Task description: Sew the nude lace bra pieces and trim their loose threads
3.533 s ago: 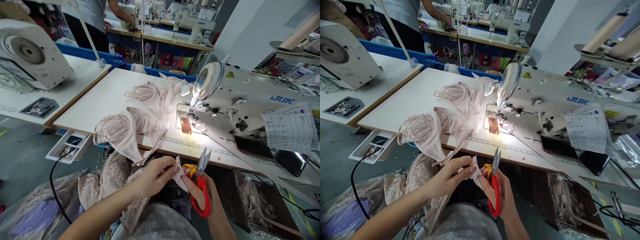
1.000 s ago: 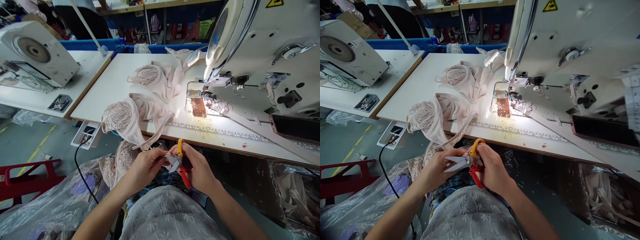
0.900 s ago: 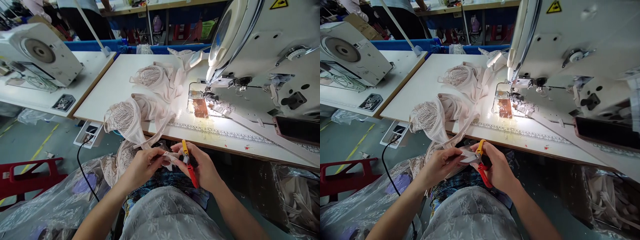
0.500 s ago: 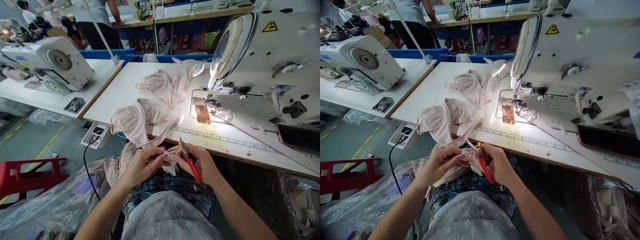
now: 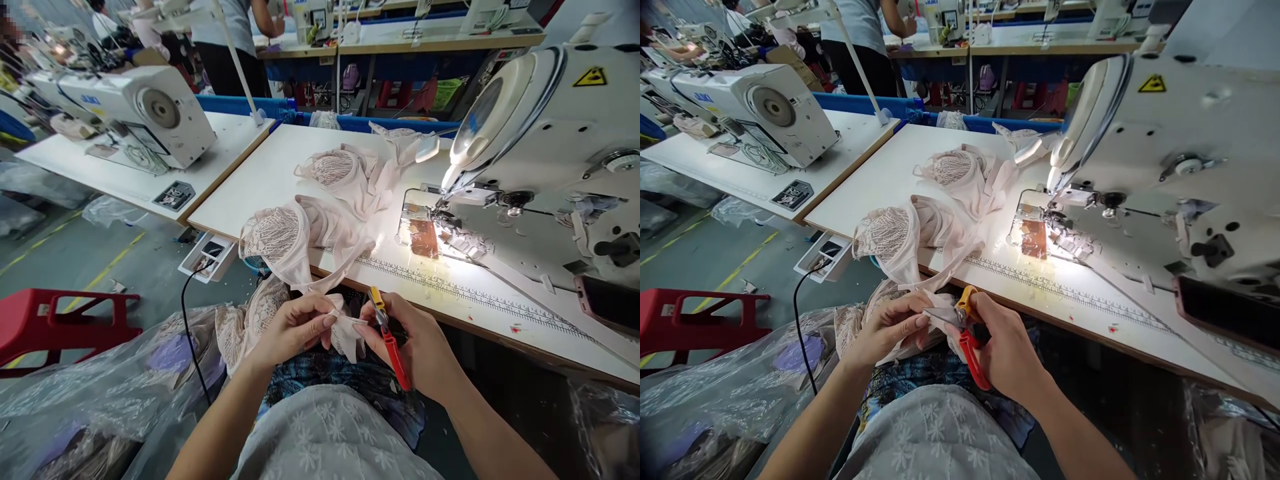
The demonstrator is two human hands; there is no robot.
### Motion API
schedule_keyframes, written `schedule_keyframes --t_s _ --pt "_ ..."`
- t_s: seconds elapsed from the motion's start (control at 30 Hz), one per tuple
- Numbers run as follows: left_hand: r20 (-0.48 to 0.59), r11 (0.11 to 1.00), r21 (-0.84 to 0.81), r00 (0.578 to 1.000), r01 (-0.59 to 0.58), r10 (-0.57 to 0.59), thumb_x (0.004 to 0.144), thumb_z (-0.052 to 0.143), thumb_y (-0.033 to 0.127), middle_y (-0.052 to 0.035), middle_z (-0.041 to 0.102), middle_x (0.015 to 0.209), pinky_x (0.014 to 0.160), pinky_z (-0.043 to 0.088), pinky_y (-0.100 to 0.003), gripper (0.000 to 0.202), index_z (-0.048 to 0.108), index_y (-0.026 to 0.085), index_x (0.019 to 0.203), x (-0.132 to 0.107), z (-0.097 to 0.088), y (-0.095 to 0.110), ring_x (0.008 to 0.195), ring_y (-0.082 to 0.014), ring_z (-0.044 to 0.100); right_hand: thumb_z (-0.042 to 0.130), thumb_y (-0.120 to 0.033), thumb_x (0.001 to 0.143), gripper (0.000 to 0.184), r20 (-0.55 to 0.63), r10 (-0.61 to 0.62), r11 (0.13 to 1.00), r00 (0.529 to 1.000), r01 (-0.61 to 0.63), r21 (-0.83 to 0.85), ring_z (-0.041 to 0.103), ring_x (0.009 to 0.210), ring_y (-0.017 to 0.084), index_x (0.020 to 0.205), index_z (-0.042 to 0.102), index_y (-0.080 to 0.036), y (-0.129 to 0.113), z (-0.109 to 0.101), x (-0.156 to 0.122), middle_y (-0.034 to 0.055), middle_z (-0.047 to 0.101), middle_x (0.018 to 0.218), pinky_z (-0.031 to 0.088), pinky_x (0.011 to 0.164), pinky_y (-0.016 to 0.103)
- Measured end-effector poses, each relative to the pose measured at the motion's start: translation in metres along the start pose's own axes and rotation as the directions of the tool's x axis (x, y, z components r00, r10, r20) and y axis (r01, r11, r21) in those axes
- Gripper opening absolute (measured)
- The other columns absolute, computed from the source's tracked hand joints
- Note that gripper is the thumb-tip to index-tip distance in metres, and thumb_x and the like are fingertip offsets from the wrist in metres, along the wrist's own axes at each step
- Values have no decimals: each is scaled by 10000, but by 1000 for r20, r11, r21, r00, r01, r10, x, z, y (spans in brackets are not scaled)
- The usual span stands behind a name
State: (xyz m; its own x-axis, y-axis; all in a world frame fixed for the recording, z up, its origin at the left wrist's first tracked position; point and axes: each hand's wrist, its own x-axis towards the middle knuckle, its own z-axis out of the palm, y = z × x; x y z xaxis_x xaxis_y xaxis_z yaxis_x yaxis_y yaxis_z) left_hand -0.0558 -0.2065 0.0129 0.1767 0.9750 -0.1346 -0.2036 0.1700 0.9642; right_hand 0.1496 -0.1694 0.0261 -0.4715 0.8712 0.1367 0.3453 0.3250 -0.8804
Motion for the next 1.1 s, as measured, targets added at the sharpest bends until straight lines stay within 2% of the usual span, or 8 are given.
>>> schedule_keyframes --t_s 0.13,0.23,0.37,0.47,0.73,0.93,1.03,1.1 --pt "5 997 -79 1000 27 -27 800 777 447 -10 564 789 472 383 -195 314 694 146 780 -3 -5 -10 469 -45 498 602 -437 916 234 90 -2 999 996 7 -49 506 592 119 857 536 -220 -1 -2 0 -16 601 724 450 568 235" --pt "-12 994 -99 999 47 -48 788 787 440 -16 558 823 434 327 -180 311 708 139 779 -4 -8 -13 461 -25 448 629 -526 872 332 210 -18 982 977 57 -179 514 592 139 793 493 -233 -6 -17 5 -4 595 718 430 540 256" --pt "-18 989 -105 994 105 -108 732 820 476 -13 544 776 406 283 -175 371 716 122 764 -4 -10 -12 453 -16 371 659 -629 784 436 326 61 883 944 100 -458 475 500 152 696 477 -243 -6 -42 13 1 568 636 359 463 279" --pt "-1 983 -114 990 142 -143 716 830 482 -4 532 736 398 257 -171 383 716 117 745 -3 -8 -11 450 -14 352 656 -640 769 428 376 97 824 922 138 -550 495 498 164 699 530 -237 -2 -52 15 18 592 629 349 466 287" --pt "29 973 -147 984 176 -174 717 838 446 4 537 743 381 232 -177 354 697 121 707 -6 -2 -13 424 -5 345 604 -592 837 399 409 24 739 912 259 -622 542 531 177 725 580 -209 0 -43 9 44 617 644 365 480 288" --pt "24 971 -101 977 215 -214 725 825 480 22 522 685 374 231 -174 398 661 119 696 -9 1 -14 398 -2 344 595 -377 880 284 418 -94 690 903 362 -626 523 502 144 665 535 -201 13 -42 1 20 589 594 323 468 259" --pt "-4 971 -36 972 235 -235 741 804 512 43 472 615 374 248 -166 436 621 121 678 -11 1 -18 396 -13 362 564 -339 883 305 394 -64 721 917 316 -617 474 457 134 615 488 -214 20 -47 -4 6 545 531 292 458 265" --pt "-23 975 6 974 224 -224 759 787 523 48 460 618 378 304 -160 441 601 129 689 -15 1 -20 406 -23 391 583 -401 875 364 368 1 803 930 218 -554 455 448 130 590 446 -223 28 -48 -9 -3 530 520 292 458 266"
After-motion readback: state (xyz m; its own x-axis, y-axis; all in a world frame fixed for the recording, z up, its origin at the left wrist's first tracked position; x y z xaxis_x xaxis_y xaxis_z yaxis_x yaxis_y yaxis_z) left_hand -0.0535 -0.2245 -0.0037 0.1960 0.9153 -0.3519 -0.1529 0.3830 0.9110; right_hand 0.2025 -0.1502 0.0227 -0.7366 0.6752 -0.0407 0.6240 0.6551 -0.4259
